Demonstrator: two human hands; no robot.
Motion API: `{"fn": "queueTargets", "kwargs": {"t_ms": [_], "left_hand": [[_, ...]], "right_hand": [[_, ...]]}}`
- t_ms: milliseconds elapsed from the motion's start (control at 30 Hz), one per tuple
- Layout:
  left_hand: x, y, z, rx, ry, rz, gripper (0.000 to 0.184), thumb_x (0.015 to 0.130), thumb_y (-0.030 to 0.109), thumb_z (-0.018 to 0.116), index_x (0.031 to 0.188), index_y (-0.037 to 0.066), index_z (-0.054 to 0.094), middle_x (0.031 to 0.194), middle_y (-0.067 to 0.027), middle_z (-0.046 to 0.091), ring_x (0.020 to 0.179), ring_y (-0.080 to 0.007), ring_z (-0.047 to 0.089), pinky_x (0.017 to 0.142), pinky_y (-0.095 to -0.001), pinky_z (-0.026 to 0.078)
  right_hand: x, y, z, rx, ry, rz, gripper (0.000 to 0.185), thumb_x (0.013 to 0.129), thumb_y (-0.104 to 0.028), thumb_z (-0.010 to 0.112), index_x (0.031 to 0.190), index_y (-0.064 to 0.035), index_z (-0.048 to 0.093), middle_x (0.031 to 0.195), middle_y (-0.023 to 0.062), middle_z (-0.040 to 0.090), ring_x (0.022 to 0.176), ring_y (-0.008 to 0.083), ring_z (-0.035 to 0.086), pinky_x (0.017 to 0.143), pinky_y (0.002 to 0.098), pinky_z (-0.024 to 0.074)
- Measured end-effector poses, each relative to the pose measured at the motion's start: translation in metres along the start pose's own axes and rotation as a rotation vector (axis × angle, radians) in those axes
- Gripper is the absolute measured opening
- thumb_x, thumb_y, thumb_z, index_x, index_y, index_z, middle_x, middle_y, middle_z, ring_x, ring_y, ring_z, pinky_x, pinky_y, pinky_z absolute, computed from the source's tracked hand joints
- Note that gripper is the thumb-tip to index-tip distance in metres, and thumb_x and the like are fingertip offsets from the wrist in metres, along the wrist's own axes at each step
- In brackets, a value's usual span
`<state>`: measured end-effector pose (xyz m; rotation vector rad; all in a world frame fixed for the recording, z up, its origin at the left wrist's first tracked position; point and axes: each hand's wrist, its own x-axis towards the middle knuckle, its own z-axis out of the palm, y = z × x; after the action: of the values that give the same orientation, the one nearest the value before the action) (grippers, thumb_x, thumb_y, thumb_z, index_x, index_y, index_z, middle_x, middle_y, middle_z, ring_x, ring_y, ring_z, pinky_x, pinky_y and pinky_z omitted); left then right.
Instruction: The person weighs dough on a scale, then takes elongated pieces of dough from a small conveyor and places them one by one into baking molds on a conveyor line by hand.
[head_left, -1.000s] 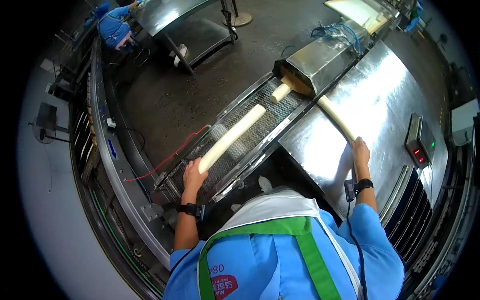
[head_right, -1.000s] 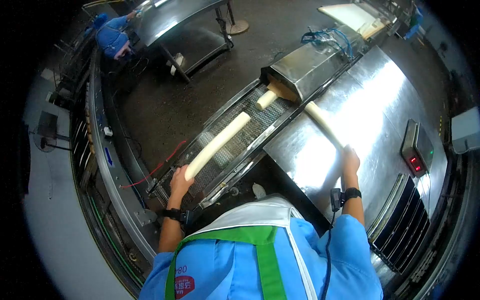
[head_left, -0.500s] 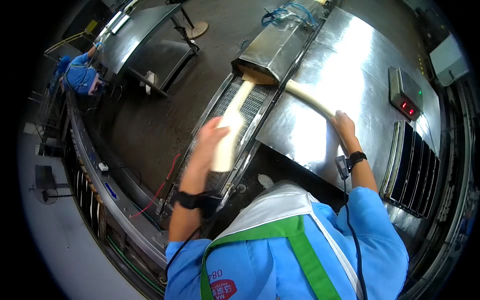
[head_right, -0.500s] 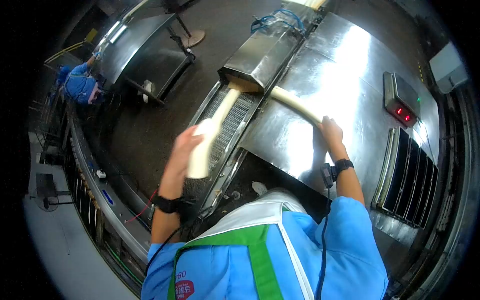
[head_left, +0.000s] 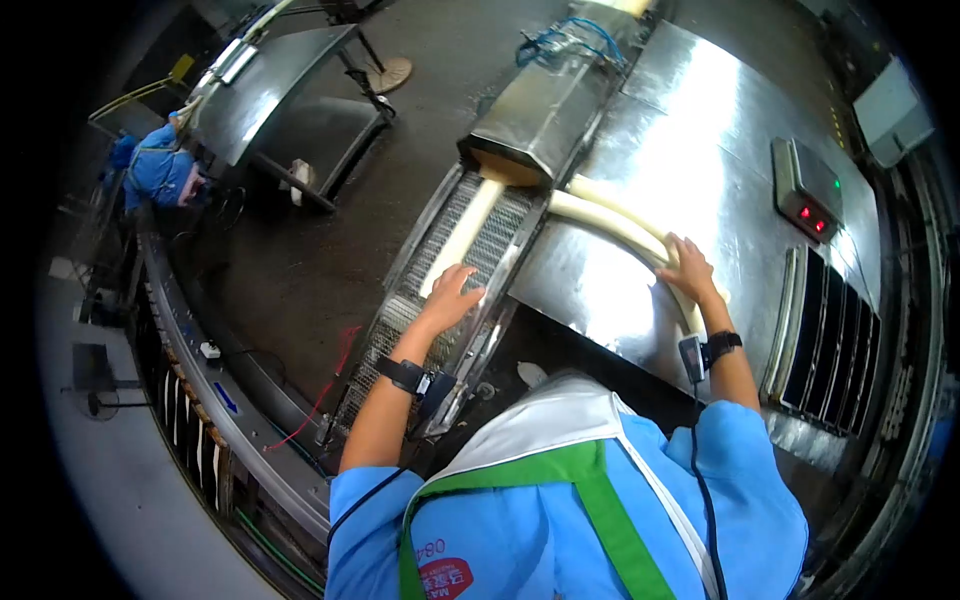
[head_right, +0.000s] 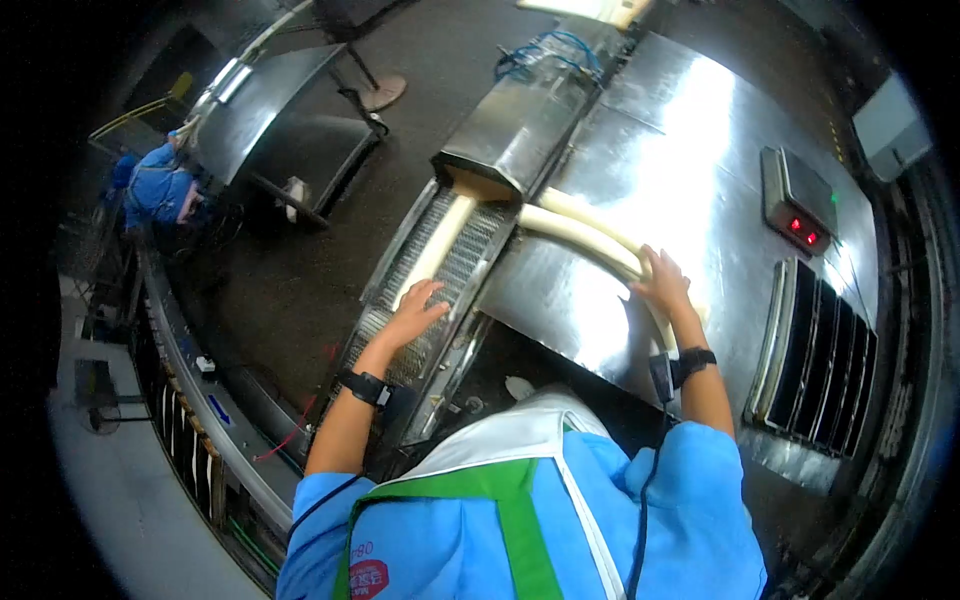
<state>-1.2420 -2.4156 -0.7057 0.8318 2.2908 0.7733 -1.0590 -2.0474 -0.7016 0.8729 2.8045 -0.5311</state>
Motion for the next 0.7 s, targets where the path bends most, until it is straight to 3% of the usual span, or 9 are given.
{"fn": "queueTargets", "kwargs": {"t_ms": [133, 200, 233, 333, 367, 400, 567, 700], "left_hand": [[-0.014, -0.037, 0.002, 0.230, 0.238, -0.116, 0.056, 0.072, 0.034, 0.054, 0.119, 0.007, 0.037, 0.128, -0.0138, 0.025, 0.116, -0.0319, 0.025, 0.093, -0.0412, 0.025], [-0.014, -0.058, 0.009, 0.253, 0.316, -0.158, 0.065, 0.067, 0.033, 0.059, 0.121, 0.011, 0.031, 0.128, -0.0135, 0.024, 0.117, -0.0320, 0.022, 0.092, -0.0474, 0.025], [-0.020, -0.045, 0.003, 0.260, 0.280, -0.256, 0.067, 0.065, 0.032, 0.059, 0.122, 0.011, 0.029, 0.127, -0.0137, 0.025, 0.117, -0.0323, 0.021, 0.091, -0.0487, 0.024], [-0.022, -0.058, 0.006, 0.236, 0.291, -0.288, 0.066, 0.066, 0.029, 0.059, 0.121, 0.011, 0.029, 0.125, -0.0137, 0.027, 0.117, -0.0323, 0.022, 0.091, -0.0493, 0.021], [-0.022, -0.064, 0.008, 0.250, 0.281, -0.323, 0.065, 0.066, 0.029, 0.059, 0.121, 0.011, 0.029, 0.124, -0.0138, 0.028, 0.116, -0.0321, 0.022, 0.091, -0.0494, 0.020], [-0.020, -0.062, 0.008, 0.266, 0.265, -0.364, 0.065, 0.066, 0.029, 0.059, 0.121, 0.010, 0.029, 0.123, -0.0138, 0.029, 0.116, -0.0320, 0.023, 0.091, -0.0496, 0.020], [-0.017, -0.073, 0.020, 0.303, 0.341, -0.406, 0.058, 0.067, 0.027, 0.060, 0.114, 0.008, 0.033, 0.116, -0.0131, 0.036, 0.109, -0.0319, 0.031, 0.088, -0.0482, 0.025], [-0.031, -0.066, 0.015, 0.283, 0.304, -0.437, 0.060, 0.069, 0.024, 0.058, 0.119, 0.009, 0.030, 0.118, -0.0162, 0.032, 0.110, -0.0334, 0.028, 0.088, -0.0490, 0.024]], "right_hand": [[0.021, -0.027, 0.008, -0.054, -0.035, 0.098, 0.068, 0.062, -0.035, 0.065, 0.119, -0.0189, 0.033, 0.119, 0.0175, 0.035, 0.109, 0.0348, 0.034, 0.085, 0.0520, 0.0313], [0.039, -0.023, 0.029, -0.134, 0.027, -0.019, 0.073, 0.063, -0.042, 0.063, 0.123, -0.0176, 0.029, 0.119, 0.0188, 0.035, 0.111, 0.0363, 0.033, 0.087, 0.0523, 0.0286], [0.047, -0.032, 0.031, -0.142, 0.078, -0.019, 0.075, 0.062, -0.043, 0.063, 0.124, -0.0167, 0.028, 0.117, 0.0187, 0.037, 0.109, 0.0361, 0.034, 0.087, 0.0521, 0.0280], [0.057, -0.057, 0.036, -0.125, 0.150, -0.043, 0.081, 0.059, -0.043, 0.066, 0.124, -0.0142, 0.027, 0.109, 0.0162, 0.043, 0.102, 0.0332, 0.040, 0.086, 0.0505, 0.0285], [0.067, -0.055, 0.049, -0.239, 0.233, -0.060, 0.081, 0.058, -0.048, 0.064, 0.124, -0.0165, 0.027, 0.099, 0.0121, 0.047, 0.094, 0.0275, 0.045, 0.076, 0.0465, 0.0338], [0.068, -0.052, 0.050, -0.233, 0.252, -0.056, 0.081, 0.058, -0.048, 0.064, 0.124, -0.0165, 0.027, 0.099, 0.0121, 0.047, 0.094, 0.0275, 0.045, 0.076, 0.0465, 0.0338], [0.078, -0.029, 0.044, -0.197, 0.215, -0.071, 0.078, 0.060, -0.036, 0.067, 0.124, -0.0186, 0.026, 0.103, 0.0096, 0.044, 0.098, 0.0271, 0.042, 0.078, 0.0494, 0.0332], [0.081, -0.012, 0.026, -0.146, 0.129, -0.039, 0.080, 0.059, -0.031, 0.069, 0.125, -0.0172, 0.025, 0.111, 0.0116, 0.040, 0.104, 0.0305, 0.038, 0.083, 0.0506, 0.0319]]}}
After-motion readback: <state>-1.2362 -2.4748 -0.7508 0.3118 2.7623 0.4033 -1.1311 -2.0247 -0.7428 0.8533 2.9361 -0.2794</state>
